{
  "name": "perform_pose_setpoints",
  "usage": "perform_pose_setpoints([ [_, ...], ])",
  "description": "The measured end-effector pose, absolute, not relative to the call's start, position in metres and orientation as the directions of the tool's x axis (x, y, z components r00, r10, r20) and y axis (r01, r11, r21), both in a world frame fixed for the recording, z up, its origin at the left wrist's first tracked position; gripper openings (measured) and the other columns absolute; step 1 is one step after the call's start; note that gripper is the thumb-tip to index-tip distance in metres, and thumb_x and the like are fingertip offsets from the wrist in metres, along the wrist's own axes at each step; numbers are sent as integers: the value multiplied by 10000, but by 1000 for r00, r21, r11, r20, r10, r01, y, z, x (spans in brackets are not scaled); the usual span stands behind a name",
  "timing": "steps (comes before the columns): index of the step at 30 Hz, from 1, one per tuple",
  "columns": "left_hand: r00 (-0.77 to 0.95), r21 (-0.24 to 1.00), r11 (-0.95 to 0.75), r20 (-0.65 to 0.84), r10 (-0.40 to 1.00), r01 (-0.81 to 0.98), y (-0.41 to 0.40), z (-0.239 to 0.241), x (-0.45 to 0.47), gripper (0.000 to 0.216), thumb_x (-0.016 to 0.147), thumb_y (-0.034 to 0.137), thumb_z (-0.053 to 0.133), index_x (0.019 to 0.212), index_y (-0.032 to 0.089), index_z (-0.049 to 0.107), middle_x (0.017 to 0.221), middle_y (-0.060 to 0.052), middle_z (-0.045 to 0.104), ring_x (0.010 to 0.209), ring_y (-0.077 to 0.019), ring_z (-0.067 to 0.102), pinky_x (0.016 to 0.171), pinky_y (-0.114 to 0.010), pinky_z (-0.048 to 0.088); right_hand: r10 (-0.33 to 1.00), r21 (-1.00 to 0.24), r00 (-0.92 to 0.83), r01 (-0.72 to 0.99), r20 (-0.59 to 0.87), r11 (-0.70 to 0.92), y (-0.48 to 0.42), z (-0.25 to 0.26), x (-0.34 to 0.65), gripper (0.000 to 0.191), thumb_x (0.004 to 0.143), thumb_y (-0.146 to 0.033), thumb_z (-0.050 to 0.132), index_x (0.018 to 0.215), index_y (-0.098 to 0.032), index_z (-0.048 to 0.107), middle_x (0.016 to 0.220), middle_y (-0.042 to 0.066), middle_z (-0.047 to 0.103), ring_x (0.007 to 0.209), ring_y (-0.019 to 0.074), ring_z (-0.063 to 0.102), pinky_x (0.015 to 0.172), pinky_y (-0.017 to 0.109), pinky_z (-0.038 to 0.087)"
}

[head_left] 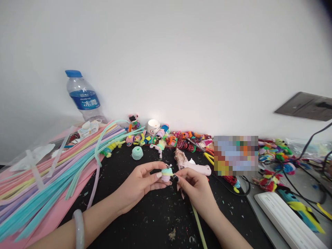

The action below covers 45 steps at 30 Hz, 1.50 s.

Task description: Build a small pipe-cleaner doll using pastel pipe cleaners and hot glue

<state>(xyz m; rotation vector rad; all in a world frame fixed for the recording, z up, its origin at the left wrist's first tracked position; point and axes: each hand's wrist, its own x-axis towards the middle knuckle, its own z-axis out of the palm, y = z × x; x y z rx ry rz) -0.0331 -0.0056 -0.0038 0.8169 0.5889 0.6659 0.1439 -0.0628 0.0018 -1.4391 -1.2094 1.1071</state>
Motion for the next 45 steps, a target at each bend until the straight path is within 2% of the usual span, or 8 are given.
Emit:
perform_pose_setpoints([
  [7, 667, 715, 595, -244, 704, -367, -4, -2, -34, 193, 786, 134, 632, 977, 163, 638, 859, -45, 701, 761, -132, 662, 778, -278, 516, 991, -987, 1, -82, -136, -135, -62, 4, 145, 230, 785, -367, 611, 741, -142, 605, 575, -26, 561, 420, 64, 410, 385, 186, 404],
  [11, 673, 672, 630, -261, 692, -388, -4, -1, -34, 208, 765, 111, 651, 970, 151, 639, 836, -51, 698, 733, -126, 661, 749, -263, 523, 986, -973, -38, -163, -161, -165, -62, 3, 144, 230, 776, -365, 630, 754, -136, 635, 579, -24, 580, 390, 49, 404, 366, 180, 418],
  [25, 719, 610, 682, -250, 649, -404, -4, -5, -37, 198, 745, 106, 674, 933, 161, 651, 839, -50, 694, 708, -116, 660, 714, -239, 529, 985, -970, -55, -172, -166, -173, -63, 3, 143, 215, 757, -326, 663, 697, -121, 642, 537, -27, 574, 371, 31, 388, 334, 147, 395],
  [37, 818, 536, 754, -185, 545, -381, -9, -7, -35, 200, 791, 77, 606, 953, 183, 654, 868, -37, 668, 676, -103, 649, 669, -219, 521, 977, -920, -98, -329, -189, -211, -65, -2, 138, 191, 703, -242, 715, 611, -133, 587, 487, -32, 580, 332, 32, 393, 313, 143, 389],
  [42, 823, 519, 761, -175, 540, -389, -8, -7, -34, 236, 788, 68, 599, 953, 229, 647, 979, -10, 648, 673, -101, 647, 643, -221, 522, 978, -909, -106, -363, -181, -207, -66, -4, 136, 183, 687, -215, 724, 605, -132, 583, 465, -38, 571, 317, 29, 378, 303, 142, 381],
  [45, 805, 554, 739, -192, 562, -384, -8, -7, -33, 213, 794, 57, 584, 942, 195, 649, 885, -21, 660, 656, -100, 638, 637, -214, 514, 979, -912, -90, -358, -180, -201, -65, -4, 136, 195, 704, -242, 713, 612, -129, 584, 476, -35, 571, 323, 27, 378, 310, 145, 387],
])
